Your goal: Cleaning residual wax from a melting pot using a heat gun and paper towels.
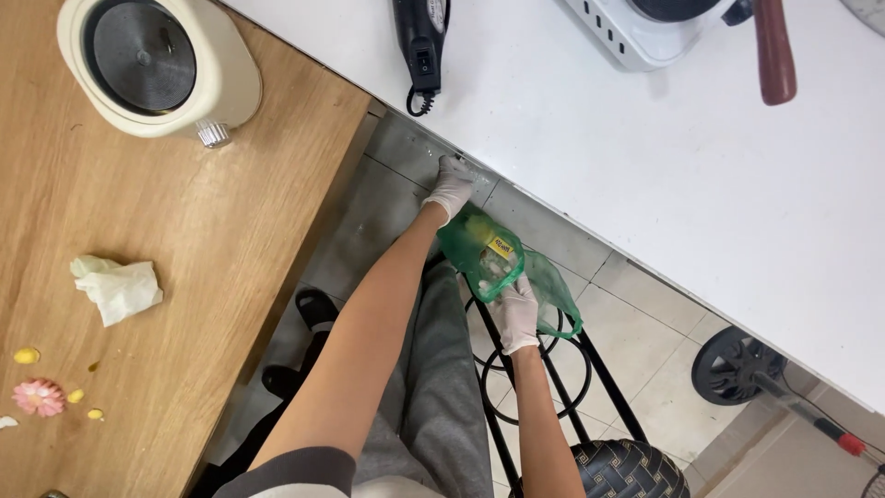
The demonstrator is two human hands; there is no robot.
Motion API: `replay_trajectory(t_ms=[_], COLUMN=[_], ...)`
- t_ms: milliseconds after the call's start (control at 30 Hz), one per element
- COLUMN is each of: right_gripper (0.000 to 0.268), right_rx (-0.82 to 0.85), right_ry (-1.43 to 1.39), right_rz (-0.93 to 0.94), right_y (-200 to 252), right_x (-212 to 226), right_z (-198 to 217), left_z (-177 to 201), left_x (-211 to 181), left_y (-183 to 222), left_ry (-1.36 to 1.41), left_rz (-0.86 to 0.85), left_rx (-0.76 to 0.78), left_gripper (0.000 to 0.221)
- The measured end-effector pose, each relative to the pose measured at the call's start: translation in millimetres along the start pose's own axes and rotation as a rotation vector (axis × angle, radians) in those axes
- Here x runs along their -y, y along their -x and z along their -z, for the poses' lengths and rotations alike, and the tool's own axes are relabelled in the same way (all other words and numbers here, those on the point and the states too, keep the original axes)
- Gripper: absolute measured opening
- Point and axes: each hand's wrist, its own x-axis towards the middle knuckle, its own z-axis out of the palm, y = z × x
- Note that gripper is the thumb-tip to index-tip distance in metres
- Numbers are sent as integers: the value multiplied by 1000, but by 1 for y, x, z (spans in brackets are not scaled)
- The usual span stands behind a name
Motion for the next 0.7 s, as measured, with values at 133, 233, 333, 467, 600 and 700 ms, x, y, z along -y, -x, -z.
replay_trajectory(t_ms=[133,233,333,467,600,700], right_gripper=[46,49,50,53,55,61], right_rx=[6,-13,-6,-27,99,218], right_ry=[19,110,103,316,401,121], right_rz=[-6,-7,25,54,100,-12], right_y=[-18,-33,-39,-42,-80,-131], right_x=[6,3,12,23,-9,-58], right_z=[-14,-18,-34,-56,-66,-63], left_z=[10,24,28,63,106,122], left_x=[-8,-36,-4,0,-24,-81], left_y=[-8,7,0,48,85,113], left_ry=[-15,-55,143,-52,-393,-648], left_rz=[-21,84,-51,29,143,237], left_rx=[27,32,24,101,263,392], left_gripper=[46,42,45,32,51,81])
